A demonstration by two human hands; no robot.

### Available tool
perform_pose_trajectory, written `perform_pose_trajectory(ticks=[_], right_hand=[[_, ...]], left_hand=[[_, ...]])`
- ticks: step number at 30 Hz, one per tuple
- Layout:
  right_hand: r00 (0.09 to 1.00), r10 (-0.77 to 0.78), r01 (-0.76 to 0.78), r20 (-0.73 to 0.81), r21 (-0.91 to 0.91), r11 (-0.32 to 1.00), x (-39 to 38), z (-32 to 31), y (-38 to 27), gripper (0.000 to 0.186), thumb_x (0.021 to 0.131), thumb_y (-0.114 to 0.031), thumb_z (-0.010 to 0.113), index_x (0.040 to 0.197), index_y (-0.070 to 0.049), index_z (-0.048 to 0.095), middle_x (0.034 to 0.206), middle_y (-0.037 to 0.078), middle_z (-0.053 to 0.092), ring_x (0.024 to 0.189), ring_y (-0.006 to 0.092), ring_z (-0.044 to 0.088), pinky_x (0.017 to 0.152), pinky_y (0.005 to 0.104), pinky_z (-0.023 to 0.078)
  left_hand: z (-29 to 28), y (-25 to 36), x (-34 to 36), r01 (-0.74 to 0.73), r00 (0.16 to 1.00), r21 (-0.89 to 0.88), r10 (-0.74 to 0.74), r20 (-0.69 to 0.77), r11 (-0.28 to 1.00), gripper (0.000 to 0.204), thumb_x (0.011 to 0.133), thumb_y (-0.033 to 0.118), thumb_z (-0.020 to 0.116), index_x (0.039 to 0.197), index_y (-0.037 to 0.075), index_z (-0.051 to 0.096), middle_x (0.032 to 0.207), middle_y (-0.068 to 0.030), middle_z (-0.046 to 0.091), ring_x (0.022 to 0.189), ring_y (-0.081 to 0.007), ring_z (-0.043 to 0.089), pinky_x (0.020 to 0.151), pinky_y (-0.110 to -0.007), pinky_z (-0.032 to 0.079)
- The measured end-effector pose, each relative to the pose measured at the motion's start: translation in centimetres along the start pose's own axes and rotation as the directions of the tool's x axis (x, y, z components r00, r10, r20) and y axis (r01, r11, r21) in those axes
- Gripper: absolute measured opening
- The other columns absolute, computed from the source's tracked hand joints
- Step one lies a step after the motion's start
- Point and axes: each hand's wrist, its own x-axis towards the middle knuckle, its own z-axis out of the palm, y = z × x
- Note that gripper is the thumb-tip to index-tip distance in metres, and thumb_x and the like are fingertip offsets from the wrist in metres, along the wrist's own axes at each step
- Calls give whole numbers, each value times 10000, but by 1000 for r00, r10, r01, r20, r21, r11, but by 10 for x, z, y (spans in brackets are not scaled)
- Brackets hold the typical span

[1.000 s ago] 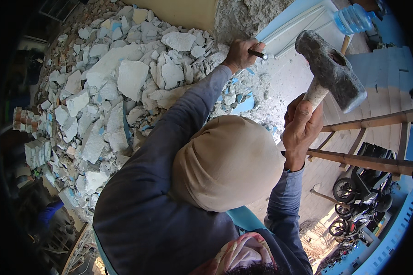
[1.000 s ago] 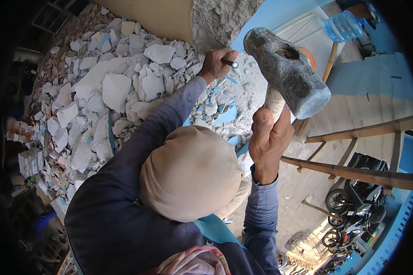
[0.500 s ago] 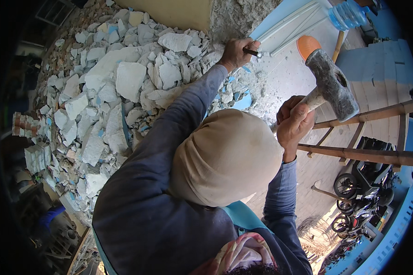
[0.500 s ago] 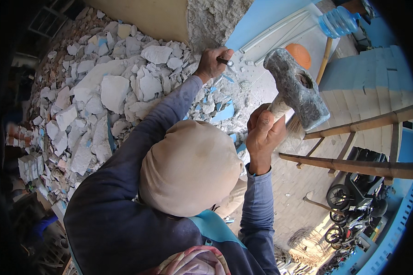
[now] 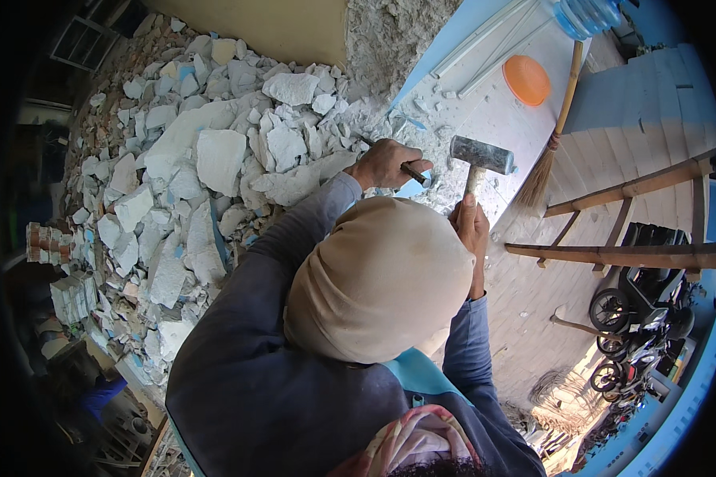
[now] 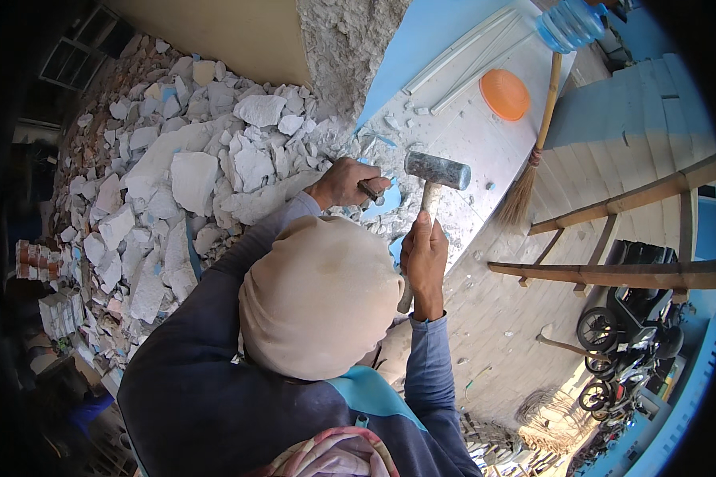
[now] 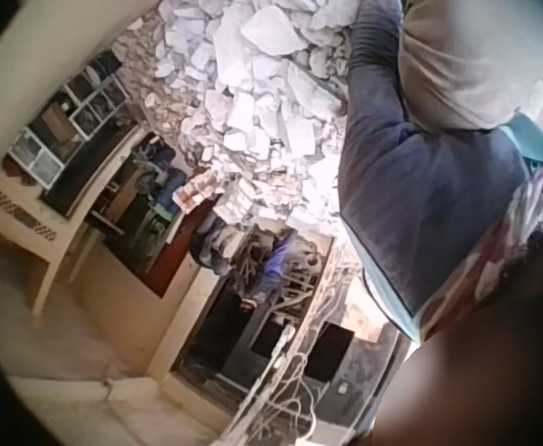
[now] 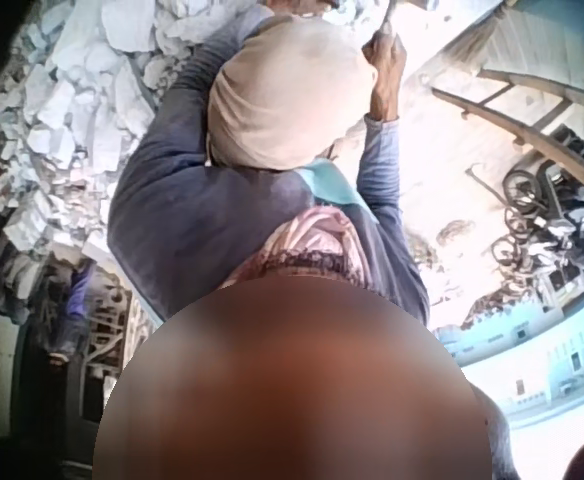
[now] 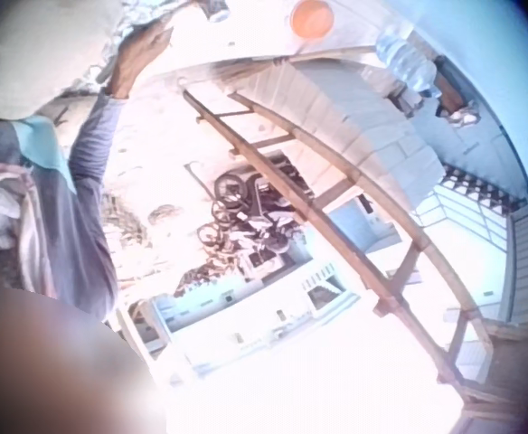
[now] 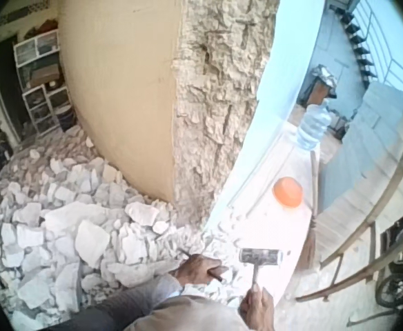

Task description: The person uses a hammer and chisel to break apart a wall, removing plaster and debris. The person repeatedly strikes the wall surface, causing fragments to fall to the floor.

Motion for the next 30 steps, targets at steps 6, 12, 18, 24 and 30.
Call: perform_pose_trajectory(ticks=[6,12,18,24,30], right_hand=[[969,233,-215,-87,178,960,-3,-21,9,490,1107,-541,478,838,-132,438,595,-55,355,441,56,325,379,265,270],[948,279,-232,-152,270,935,-17,-29,18,537,1080,-586,513,802,-131,450,584,-68,318,456,41,292,409,242,206],[948,260,-184,-184,352,918,-30,-48,3,554,1073,-631,479,877,-113,467,591,-41,367,425,61,343,364,258,284],[923,-27,217,-383,461,860,-10,-26,-12,591,1047,-667,505,874,-102,473,581,-20,391,429,64,371,371,258,304],[952,299,-288,-59,154,945,20,-1,19,509,1096,-556,504,863,-103,507,596,-41,425,447,57,399,396,259,328]], left_hand=[[-6,5,27,-125,990,-11,124,-60,992,402,956,310,766,710,70,555,685,-131,635,659,-366,664,585,-447,482],[-4,-28,58,-53,997,65,49,57,996,299,966,275,742,813,62,599,659,-165,578,640,-422,611,578,-483,433],[10,-39,70,37,993,-24,-34,113,999,414,1022,356,683,771,43,580,613,-165,510,564,-354,427,552,-455,376],[15,-47,77,-3,1000,-62,4,29,998,396,1001,318,722,789,11,591,632,-192,511,589,-316,358,539,-423,376],[14,-44,76,43,998,-53,-45,-34,998,445,1033,358,683,769,13,586,610,-175,483,557,-277,358,537,-434,367]])
